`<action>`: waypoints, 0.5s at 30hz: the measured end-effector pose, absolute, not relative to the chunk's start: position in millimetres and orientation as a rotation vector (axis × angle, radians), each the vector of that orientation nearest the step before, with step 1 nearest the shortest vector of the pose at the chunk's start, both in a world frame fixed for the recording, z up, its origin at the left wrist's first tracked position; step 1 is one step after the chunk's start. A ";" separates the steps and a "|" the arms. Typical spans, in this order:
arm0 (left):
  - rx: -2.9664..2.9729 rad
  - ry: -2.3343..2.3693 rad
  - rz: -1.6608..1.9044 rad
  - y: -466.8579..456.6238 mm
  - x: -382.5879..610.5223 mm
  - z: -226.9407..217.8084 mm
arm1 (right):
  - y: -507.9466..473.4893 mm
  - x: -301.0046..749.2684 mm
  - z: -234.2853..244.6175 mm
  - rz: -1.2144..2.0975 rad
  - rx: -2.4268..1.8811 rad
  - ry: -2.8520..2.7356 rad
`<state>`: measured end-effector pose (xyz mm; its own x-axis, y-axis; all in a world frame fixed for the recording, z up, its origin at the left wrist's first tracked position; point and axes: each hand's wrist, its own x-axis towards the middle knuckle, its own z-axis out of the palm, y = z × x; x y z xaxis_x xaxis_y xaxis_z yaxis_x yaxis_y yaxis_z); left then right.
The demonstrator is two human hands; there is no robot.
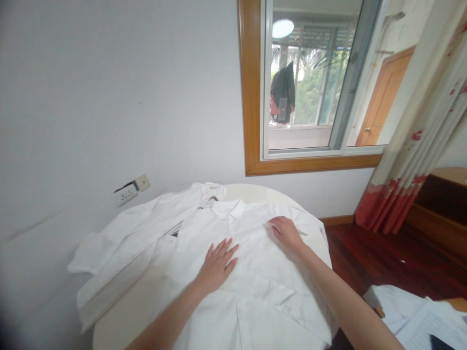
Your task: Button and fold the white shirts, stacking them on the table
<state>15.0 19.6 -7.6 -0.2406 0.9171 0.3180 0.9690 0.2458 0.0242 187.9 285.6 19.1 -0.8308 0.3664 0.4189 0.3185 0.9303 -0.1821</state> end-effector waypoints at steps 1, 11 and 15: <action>-1.769 -2.276 -0.319 19.7 14.2 -8.6 | 305.5 190.4 21.6 0.048 -0.673 -2.630; -1.760 -2.229 -0.326 18.6 11.0 -10.7 | 409.8 225.2 19.1 -0.270 -1.502 -2.665; -1.765 -2.224 -0.324 18.9 9.9 -10.8 | 417.7 232.3 14.9 -0.306 -1.526 -2.652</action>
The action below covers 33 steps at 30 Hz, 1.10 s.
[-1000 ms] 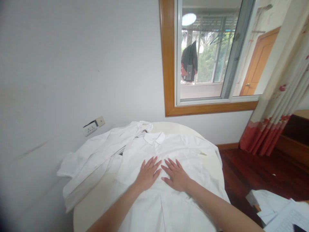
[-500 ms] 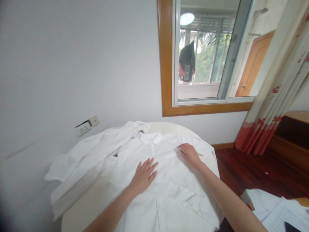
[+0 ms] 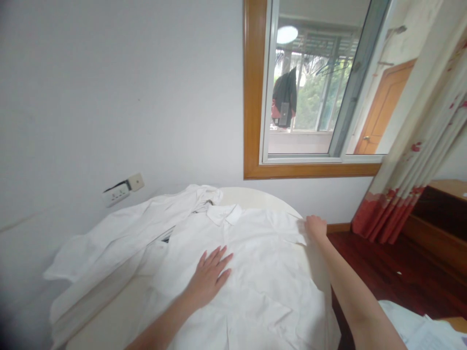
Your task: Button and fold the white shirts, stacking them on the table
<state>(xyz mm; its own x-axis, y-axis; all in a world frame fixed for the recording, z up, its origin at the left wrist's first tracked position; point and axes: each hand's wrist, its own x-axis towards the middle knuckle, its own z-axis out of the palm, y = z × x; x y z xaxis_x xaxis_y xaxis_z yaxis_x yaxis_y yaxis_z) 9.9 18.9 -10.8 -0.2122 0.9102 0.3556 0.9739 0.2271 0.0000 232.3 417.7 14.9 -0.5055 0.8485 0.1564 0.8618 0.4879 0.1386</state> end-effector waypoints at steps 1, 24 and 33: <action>-1.765 -2.221 -0.325 18.9 9.6 -11.1 | 418.8 233.9 13.8 -0.312 -1.524 -2.655; -1.764 -2.292 -0.346 18.6 14.6 -6.7 | 295.8 144.2 60.0 -0.410 -0.551 -2.822; -1.766 -2.320 -0.335 18.8 15.1 -6.2 | 269.4 143.5 48.0 -0.354 -0.636 -2.915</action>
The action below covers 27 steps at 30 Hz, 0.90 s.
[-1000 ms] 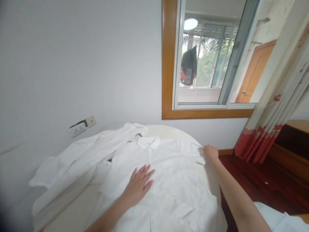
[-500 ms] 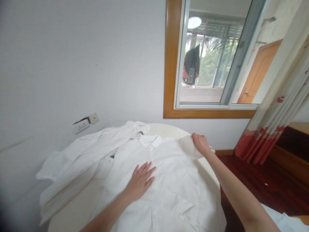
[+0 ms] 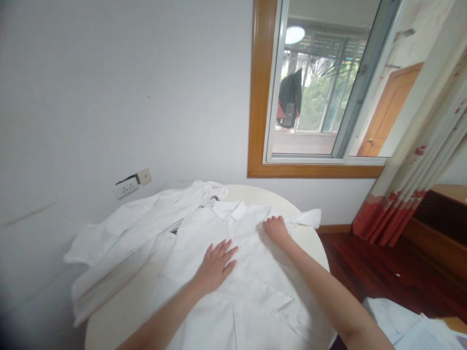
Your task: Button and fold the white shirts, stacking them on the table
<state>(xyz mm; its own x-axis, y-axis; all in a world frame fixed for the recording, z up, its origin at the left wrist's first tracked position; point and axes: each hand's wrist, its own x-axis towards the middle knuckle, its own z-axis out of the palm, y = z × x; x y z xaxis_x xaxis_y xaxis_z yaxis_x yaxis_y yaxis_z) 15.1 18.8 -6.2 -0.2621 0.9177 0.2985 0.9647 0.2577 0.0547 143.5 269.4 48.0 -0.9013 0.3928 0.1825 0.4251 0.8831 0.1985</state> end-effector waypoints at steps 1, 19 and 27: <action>-1.764 -2.319 -0.341 19.0 14.6 -7.4 | 280.4 148.6 55.9 -0.283 -0.658 -2.909; -1.760 -2.306 -0.373 20.2 14.5 -9.2 | 393.2 207.8 66.0 -0.208 -0.758 -2.969; -1.754 -2.298 -0.359 19.3 15.8 -8.1 | 415.2 205.3 58.9 -0.244 -0.987 -2.981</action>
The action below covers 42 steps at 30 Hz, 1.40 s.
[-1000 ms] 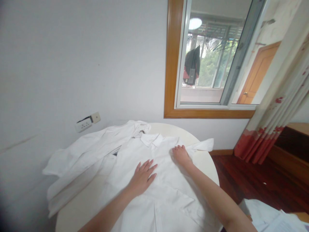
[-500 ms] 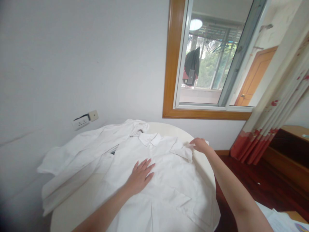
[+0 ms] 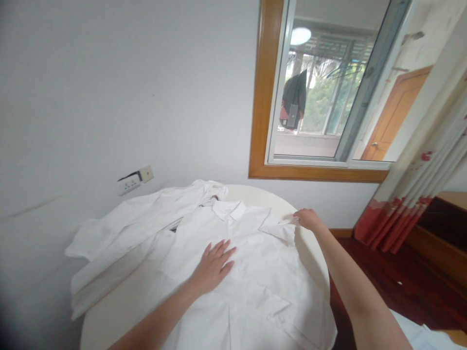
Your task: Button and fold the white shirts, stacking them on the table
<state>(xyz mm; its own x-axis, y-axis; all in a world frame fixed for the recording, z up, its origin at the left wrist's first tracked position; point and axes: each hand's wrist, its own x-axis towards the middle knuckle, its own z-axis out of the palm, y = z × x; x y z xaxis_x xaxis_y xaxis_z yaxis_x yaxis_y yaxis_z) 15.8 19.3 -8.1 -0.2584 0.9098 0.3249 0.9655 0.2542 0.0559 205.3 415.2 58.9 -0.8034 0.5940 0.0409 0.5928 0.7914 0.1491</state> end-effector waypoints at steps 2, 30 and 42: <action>-1.752 -2.303 -0.362 18.9 16.2 -7.1 | 417.7 206.0 58.1 0.273 1.020 2.955; -1.718 -2.319 -0.541 6.9 23.1 40.0 | 164.6 189.6 111.4 0.034 -0.036 3.140; -1.887 -2.266 -0.696 -41.9 76.0 60.8 | 146.2 142.9 70.2 -0.609 0.205 3.141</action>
<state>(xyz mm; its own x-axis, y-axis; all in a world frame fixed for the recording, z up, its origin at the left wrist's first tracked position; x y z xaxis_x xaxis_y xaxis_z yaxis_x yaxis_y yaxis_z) 76.0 -41.9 60.8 -0.2203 0.9030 0.3688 0.9543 0.1212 0.2733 142.9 146.2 70.2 -0.9897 0.1376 0.0386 0.1132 0.9196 -0.3761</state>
